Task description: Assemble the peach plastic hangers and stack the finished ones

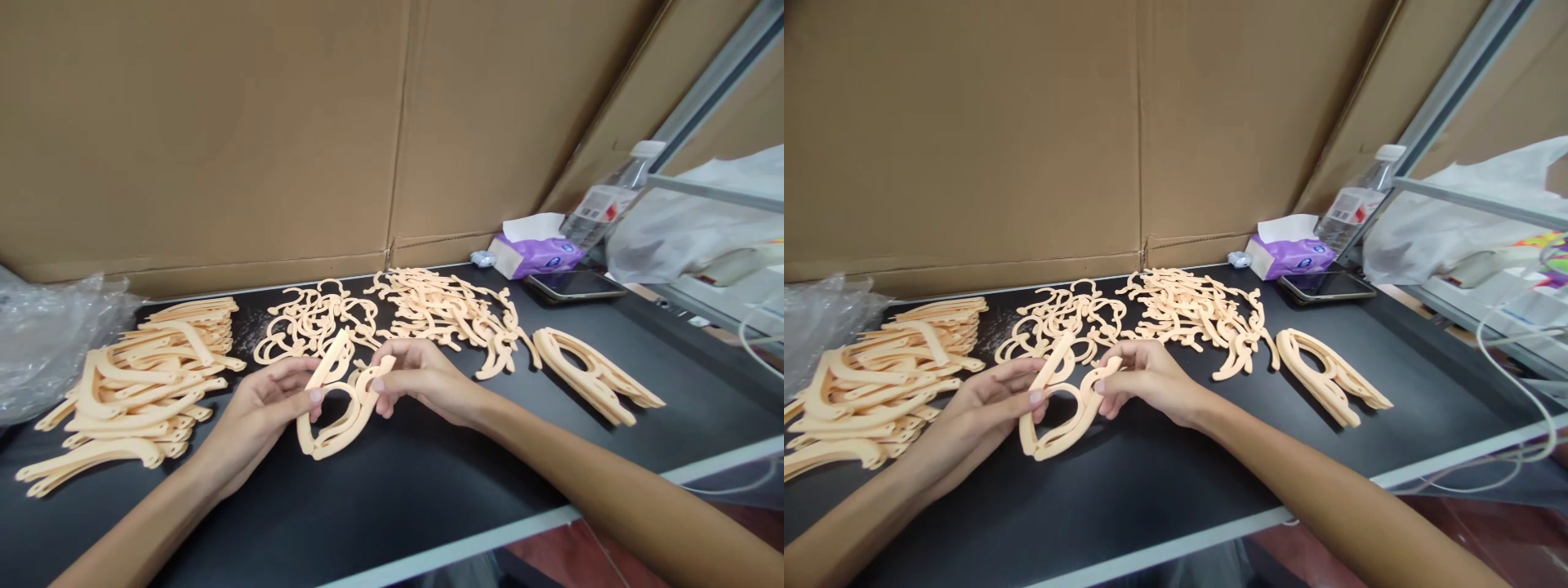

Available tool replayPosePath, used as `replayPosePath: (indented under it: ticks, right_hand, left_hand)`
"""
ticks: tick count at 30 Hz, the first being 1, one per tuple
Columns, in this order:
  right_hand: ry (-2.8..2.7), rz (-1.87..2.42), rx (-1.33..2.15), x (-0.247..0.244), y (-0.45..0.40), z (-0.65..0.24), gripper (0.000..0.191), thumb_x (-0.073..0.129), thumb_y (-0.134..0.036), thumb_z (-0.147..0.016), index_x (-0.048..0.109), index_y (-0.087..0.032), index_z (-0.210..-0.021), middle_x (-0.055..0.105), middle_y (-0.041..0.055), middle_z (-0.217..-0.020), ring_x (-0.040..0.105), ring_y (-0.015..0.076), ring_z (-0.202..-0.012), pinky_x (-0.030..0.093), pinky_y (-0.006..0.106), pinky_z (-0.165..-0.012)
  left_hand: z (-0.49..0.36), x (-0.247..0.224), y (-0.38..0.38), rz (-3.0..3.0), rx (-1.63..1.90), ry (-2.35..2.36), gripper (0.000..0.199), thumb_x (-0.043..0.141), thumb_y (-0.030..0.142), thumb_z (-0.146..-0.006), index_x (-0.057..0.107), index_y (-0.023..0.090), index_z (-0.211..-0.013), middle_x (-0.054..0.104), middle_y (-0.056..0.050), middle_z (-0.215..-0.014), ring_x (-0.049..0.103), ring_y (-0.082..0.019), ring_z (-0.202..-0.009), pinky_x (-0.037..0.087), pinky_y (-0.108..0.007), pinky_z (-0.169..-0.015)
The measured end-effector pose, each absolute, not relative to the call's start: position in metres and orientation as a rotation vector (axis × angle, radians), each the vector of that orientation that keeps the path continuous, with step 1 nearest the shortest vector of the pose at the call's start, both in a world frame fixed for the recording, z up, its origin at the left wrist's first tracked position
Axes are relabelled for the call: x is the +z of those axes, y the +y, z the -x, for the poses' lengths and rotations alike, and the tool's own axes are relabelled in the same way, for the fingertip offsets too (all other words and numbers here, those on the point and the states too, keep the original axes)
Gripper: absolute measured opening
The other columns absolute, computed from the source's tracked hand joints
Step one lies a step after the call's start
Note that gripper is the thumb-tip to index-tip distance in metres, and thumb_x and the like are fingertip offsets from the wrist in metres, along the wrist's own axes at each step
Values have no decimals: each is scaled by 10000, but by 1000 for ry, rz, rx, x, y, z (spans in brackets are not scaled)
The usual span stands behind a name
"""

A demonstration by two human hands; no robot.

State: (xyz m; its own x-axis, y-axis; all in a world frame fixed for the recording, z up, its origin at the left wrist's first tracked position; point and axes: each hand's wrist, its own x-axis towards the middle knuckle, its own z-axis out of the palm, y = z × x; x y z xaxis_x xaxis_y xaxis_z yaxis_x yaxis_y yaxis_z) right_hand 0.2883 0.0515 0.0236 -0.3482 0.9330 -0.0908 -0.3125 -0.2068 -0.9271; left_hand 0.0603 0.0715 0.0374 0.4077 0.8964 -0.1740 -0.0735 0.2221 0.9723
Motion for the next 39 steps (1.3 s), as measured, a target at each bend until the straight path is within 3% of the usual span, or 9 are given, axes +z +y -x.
replayPosePath:
  ticks: [12,19,25,31,36,39]
  right_hand:
    - [-1132,807,1735,23,48,-289,329,854,-267,-663,609,-147,-846,699,18,-648,668,140,-530,560,257,-540]
    - [-1353,876,1519,18,47,-290,347,848,-333,-674,637,-160,-888,691,10,-671,658,130,-573,547,264,-596]
    - [-1768,1030,1076,15,45,-292,368,815,-402,-719,688,-190,-991,603,-15,-733,550,103,-590,449,235,-565]
    - [-2161,990,598,14,43,-297,754,749,-568,-754,520,-199,-1370,595,13,-808,539,140,-654,438,262,-605]
    - [-2268,942,62,21,40,-297,757,679,-660,-764,567,-146,-1310,586,165,-1134,562,263,-989,492,381,-799]
    - [-2353,859,20,24,39,-296,682,668,-620,-803,573,-141,-1279,578,166,-1222,525,270,-1107,465,412,-926]
  left_hand:
    - [-55,35,73,-1177,696,895,298,825,273,-727,747,198,-1004,683,-22,-704,587,-135,-609,490,-234,-571]
    - [-52,34,72,-1211,730,958,378,836,296,-711,699,209,-1052,653,0,-687,565,-110,-586,454,-205,-565]
    - [-52,36,75,-1365,695,991,360,815,342,-729,678,202,-1030,652,-3,-688,550,-107,-563,416,-191,-528]
    - [-49,35,74,-1450,636,996,353,790,385,-749,703,197,-1035,640,2,-665,541,-104,-544,393,-188,-513]
    - [-48,33,74,-1404,621,994,386,790,396,-746,696,181,-1051,622,9,-672,520,-94,-540,359,-182,-497]
    - [-50,33,74,-1383,601,990,397,797,393,-734,695,168,-1045,631,11,-678,521,-85,-541,371,-178,-509]
